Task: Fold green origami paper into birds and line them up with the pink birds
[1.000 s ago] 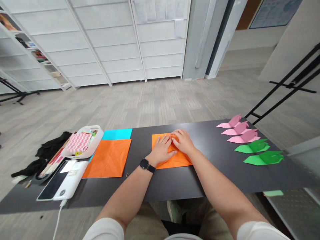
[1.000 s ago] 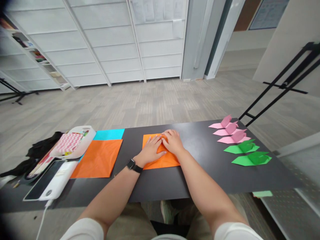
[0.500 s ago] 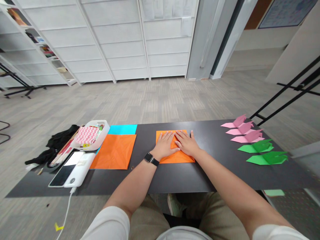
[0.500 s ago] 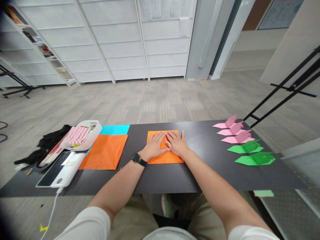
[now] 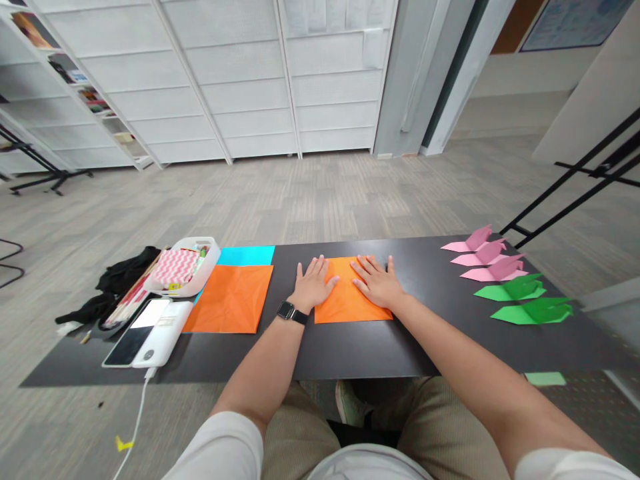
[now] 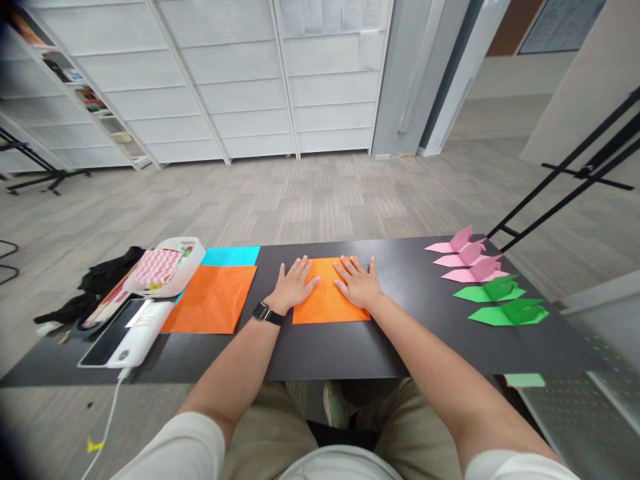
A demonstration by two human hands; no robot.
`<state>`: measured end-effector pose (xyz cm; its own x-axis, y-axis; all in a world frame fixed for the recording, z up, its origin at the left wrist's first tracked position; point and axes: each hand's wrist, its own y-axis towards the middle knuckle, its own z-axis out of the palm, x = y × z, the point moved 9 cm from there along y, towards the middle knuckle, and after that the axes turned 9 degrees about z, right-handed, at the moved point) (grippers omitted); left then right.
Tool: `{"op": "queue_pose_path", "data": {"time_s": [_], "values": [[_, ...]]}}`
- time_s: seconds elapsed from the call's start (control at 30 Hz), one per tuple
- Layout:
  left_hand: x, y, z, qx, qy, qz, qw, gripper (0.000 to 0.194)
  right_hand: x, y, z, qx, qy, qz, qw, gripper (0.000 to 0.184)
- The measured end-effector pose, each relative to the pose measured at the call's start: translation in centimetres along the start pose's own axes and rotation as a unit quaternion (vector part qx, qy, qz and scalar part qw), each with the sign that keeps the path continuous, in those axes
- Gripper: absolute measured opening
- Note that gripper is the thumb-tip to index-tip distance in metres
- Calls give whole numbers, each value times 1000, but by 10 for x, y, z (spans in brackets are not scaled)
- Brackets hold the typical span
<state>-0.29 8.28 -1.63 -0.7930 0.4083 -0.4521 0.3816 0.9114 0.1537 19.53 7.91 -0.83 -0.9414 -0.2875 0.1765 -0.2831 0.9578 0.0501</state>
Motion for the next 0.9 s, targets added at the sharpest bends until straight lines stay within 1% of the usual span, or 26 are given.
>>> {"op": "queue_pose_path", "data": {"time_s": [0.07,0.1,0.13,0.17,0.2,0.27,0.3,0.33,0.37,0.43,0.5,0.6,0.63,0.73,0.8,0.9], "values": [[17,-2,-15,-41,4,-61,997,78,-1,0,0,0,4,3,1000,61],[21,-2,-23,-66,9,-82,994,80,-1,0,1,0,5,4,1000,62],[19,-2,-31,-88,14,-85,992,80,-1,0,1,0,6,4,1000,62],[11,0,-35,-99,17,-61,993,79,-1,0,1,0,7,4,1000,62],[-3,4,-35,-89,17,-14,996,77,-1,0,1,1,8,4,1000,62],[-39,6,-24,-40,12,99,994,76,-1,0,2,2,10,2,1000,62],[-55,4,-15,-12,11,142,990,79,-1,0,3,5,11,1,1000,62],[-66,2,-6,16,16,161,987,85,-1,1,3,9,13,0,1000,62],[-70,0,3,39,23,155,987,93,0,2,4,13,14,1,1000,62],[-72,-5,20,86,38,125,988,108,-1,3,4,22,17,4,1000,62],[-71,-8,28,106,52,110,987,113,-6,3,0,19,14,21,1000,63],[-71,-10,28,105,69,115,985,111,-20,-6,-11,-11,5,58,998,64],[-71,-10,26,103,75,116,985,111,-22,-11,-14,-17,2,53,998,64],[-73,-10,24,107,92,116,983,111,-18,-30,-13,-13,-20,-22,999,65],[-75,-10,24,111,103,120,981,113,-21,-39,-8,4,-32,-25,999,67],[-77,-13,24,104,117,134,979,110,-24,-43,-2,21,-37,-17,999,68]]}}
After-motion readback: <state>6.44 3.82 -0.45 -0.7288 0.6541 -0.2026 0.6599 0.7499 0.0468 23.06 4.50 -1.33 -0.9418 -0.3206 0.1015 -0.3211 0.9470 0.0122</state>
